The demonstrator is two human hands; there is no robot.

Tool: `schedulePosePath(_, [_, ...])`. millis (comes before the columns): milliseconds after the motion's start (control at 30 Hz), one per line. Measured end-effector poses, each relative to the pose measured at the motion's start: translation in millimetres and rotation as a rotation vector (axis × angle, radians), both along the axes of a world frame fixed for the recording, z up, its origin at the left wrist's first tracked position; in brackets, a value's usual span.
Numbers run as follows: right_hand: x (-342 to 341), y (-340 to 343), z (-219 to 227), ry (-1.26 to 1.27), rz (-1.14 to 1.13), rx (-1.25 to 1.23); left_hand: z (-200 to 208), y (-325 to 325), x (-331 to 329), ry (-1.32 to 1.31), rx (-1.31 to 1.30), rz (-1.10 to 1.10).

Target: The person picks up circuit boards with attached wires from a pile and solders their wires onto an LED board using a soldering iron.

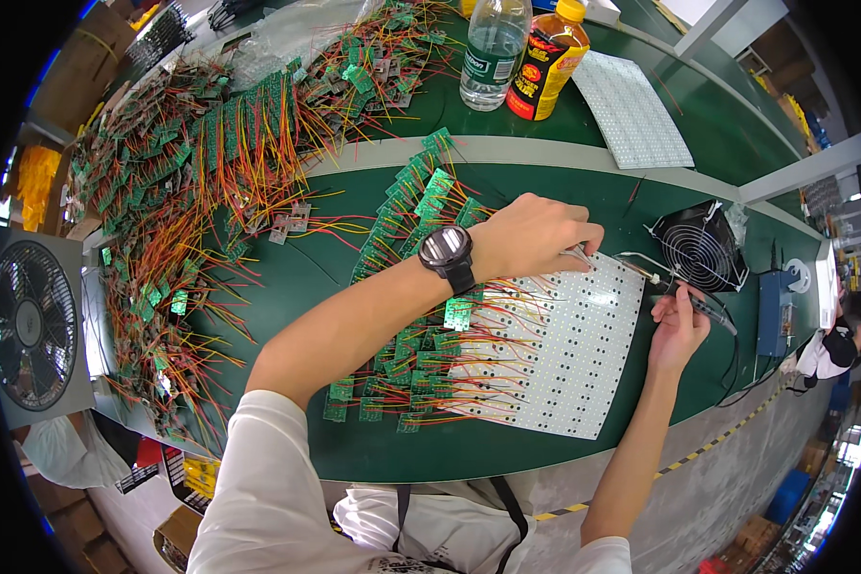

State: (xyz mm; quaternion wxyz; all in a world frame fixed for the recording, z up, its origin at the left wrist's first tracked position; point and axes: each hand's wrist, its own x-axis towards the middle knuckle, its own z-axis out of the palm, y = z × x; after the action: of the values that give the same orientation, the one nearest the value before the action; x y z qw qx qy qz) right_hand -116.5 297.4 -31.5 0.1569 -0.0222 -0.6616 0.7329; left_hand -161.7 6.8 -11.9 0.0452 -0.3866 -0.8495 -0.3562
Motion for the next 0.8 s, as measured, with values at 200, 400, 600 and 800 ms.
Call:
schedulePosePath(200, [-1.0,-0.3,-0.1,0.003,0.013,-0.026,-0.2,-0.1,-1.2,0.064,0.044,0.020])
schedulePosePath(400, [-1.1,0.1,-2.0,-0.012,0.024,0.015,-3.3,3.7,-3.1,0.167,0.058,0.059])
schedulePosePath(600, [-0.6,-0.7,-1.6,-0.002,0.032,0.018,-2.0,6.2,-2.2,0.235,0.059,0.018])
schedulePosePath(800, [-0.3,-0.6,-2.9,-0.011,0.057,0.035,-7.0,7.8,-1.4,0.261,-0.049,0.081])
